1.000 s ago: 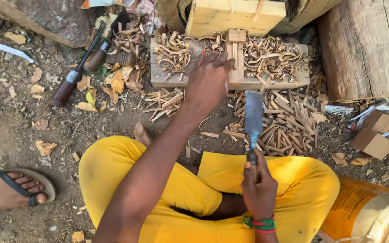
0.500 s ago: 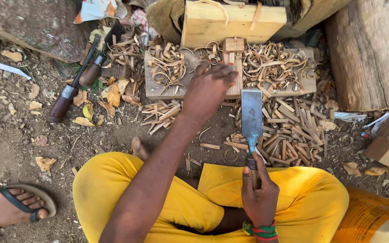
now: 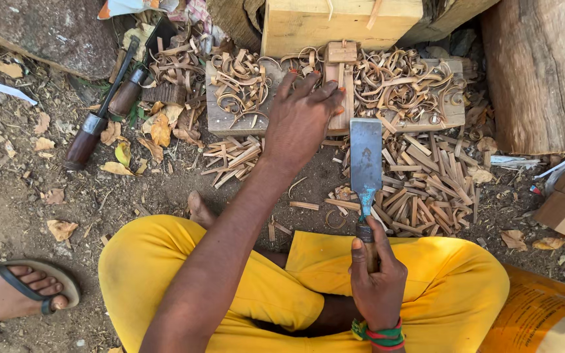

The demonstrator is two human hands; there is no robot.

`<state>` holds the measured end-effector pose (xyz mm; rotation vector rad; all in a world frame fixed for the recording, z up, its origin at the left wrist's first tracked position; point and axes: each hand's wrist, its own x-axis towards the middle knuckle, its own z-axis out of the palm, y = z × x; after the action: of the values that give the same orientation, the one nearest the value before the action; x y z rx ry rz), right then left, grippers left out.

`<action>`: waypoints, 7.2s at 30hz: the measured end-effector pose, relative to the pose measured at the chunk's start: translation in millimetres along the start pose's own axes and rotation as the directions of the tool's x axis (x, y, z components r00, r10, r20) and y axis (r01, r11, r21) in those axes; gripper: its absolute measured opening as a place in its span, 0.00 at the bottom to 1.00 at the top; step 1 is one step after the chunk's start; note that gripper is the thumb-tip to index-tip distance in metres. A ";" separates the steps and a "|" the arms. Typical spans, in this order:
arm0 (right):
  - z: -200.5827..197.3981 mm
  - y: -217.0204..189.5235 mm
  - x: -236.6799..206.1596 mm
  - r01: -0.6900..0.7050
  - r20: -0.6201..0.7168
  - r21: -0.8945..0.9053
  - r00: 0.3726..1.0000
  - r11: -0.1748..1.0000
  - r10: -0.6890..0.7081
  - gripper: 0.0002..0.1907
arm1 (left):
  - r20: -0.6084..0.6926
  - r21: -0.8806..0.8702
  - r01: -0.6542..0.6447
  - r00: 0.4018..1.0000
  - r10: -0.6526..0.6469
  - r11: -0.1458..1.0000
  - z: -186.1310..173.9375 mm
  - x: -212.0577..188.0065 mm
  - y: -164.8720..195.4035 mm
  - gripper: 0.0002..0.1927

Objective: The person chisels a piece of wood held in a wooden jig, using a chisel to carve out a channel while clearing wood shavings by hand.

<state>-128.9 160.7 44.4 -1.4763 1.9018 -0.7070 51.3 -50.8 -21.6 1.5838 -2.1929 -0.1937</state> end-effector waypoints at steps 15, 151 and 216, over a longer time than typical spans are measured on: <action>6.0 -5.4 4.8 0.041 0.037 -0.021 0.998 0.999 -0.040 0.27 | 0.010 0.087 0.066 0.998 -0.068 0.994 -4.6 -4.9 12.0 0.25; 16.6 -59.2 51.0 -0.164 0.119 0.394 0.985 0.904 0.127 0.29 | -0.243 -0.400 0.023 0.961 -0.130 0.916 -32.5 -18.9 11.9 0.21; 11.5 -3.6 20.7 0.143 0.051 -0.037 0.989 0.989 -0.141 0.29 | 0.118 -0.065 0.003 0.993 0.005 0.998 -38.0 -2.3 3.5 0.21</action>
<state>-121.7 139.3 36.3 -1.6523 1.7974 -0.6943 64.7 -42.4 13.2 1.5724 -2.2521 -0.3634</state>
